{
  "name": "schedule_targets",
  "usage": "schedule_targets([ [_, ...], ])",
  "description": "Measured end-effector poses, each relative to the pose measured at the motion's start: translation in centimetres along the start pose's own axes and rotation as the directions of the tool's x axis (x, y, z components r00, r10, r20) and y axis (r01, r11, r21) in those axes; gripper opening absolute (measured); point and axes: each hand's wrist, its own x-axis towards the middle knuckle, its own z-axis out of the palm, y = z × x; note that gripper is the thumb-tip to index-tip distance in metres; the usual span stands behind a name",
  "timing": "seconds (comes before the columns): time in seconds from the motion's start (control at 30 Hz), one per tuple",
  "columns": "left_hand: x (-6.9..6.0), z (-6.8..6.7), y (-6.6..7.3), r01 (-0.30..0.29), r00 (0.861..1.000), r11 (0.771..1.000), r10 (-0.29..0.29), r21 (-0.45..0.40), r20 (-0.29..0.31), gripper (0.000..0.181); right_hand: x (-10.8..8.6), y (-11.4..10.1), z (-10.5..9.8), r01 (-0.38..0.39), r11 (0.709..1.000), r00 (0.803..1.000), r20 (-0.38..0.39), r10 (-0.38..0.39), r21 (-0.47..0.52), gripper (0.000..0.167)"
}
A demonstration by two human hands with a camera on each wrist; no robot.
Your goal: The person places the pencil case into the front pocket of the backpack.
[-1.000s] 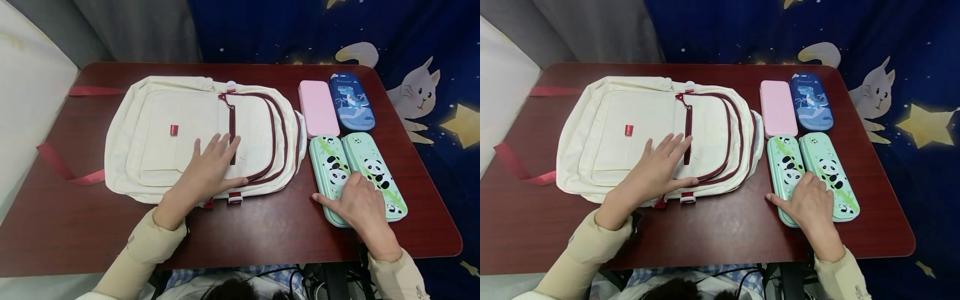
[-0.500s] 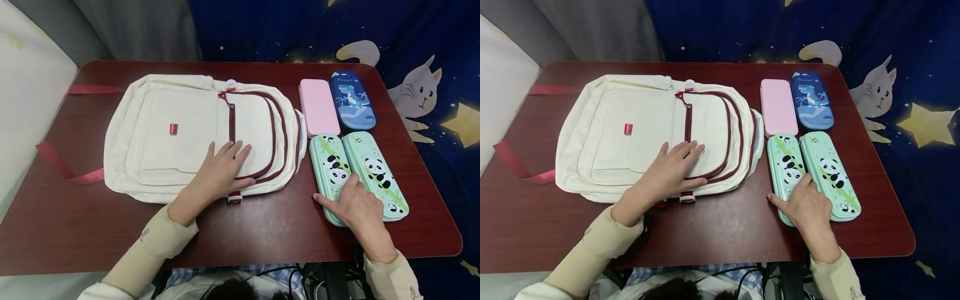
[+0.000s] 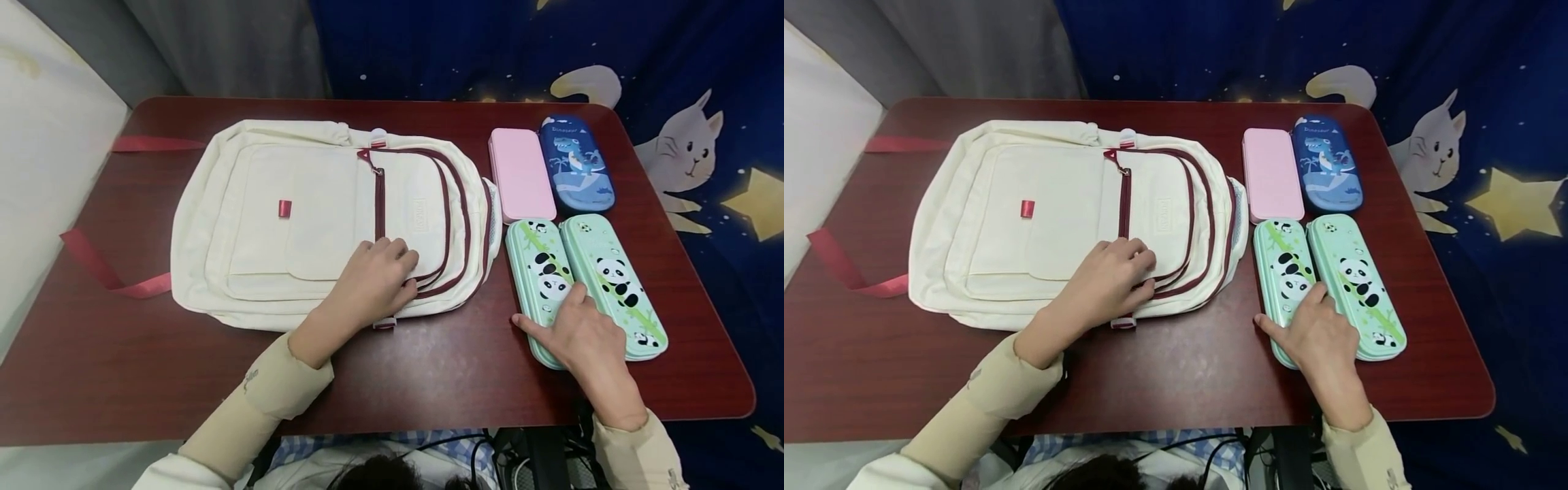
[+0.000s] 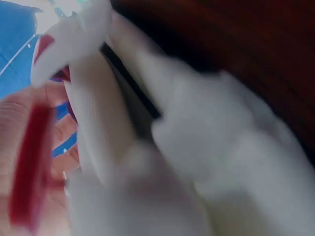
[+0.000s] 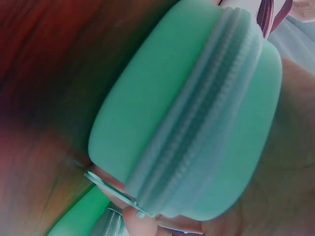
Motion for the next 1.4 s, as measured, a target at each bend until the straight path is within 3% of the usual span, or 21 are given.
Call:
schedule_targets([
  [0.13, 0.4, 0.5, 0.7, -0.029, 0.998, 0.999, 0.029, 0.016, -0.047, 0.009, 0.0, 0.0, 0.0, 0.01, 1.0, 1.0, -0.011, -0.01, 0.005, 0.094],
  [0.3, 1.0, 0.9, 1.3, -0.009, 0.999, 0.997, 0.011, 0.071, -0.037, 0.022, 0.0, -0.1, -0.1, 0.014, 1.0, 1.0, -0.013, -0.014, 0.006, 0.094],
  [0.4, 1.0, 1.0, 1.3, 0.008, 0.999, 0.996, -0.004, 0.087, -0.043, 0.02, 0.1, -0.3, -0.1, 0.019, 1.0, 1.0, -0.007, -0.019, 0.005, 0.095],
  [0.8, 0.9, -0.8, 1.3, 0.084, 0.995, 0.996, -0.084, -0.006, -0.058, 0.021, 0.1, -0.6, -0.4, 0.007, 1.0, 1.0, -0.024, -0.007, 0.013, 0.086],
  [1.03, 0.6, -1.4, 1.2, 0.075, 0.991, 0.997, -0.077, -0.026, -0.108, 0.022, 0.1, -0.5, -0.2, 0.034, 0.999, 0.998, -0.06, -0.034, 0.01, 0.1],
  [1.2, 0.5, -2.1, 1.0, 0.072, 0.978, 0.995, -0.082, -0.062, -0.193, 0.022, 0.2, -0.3, -0.1, 0.023, 1.0, 0.998, -0.055, -0.022, 0.013, 0.098],
  [1.4, 0.0, -3.3, 0.6, 0.096, 0.944, 0.985, -0.136, -0.144, -0.301, 0.018, -0.1, 0.0, 0.1, -0.009, 1.0, 0.999, -0.035, 0.01, 0.026, 0.092],
])
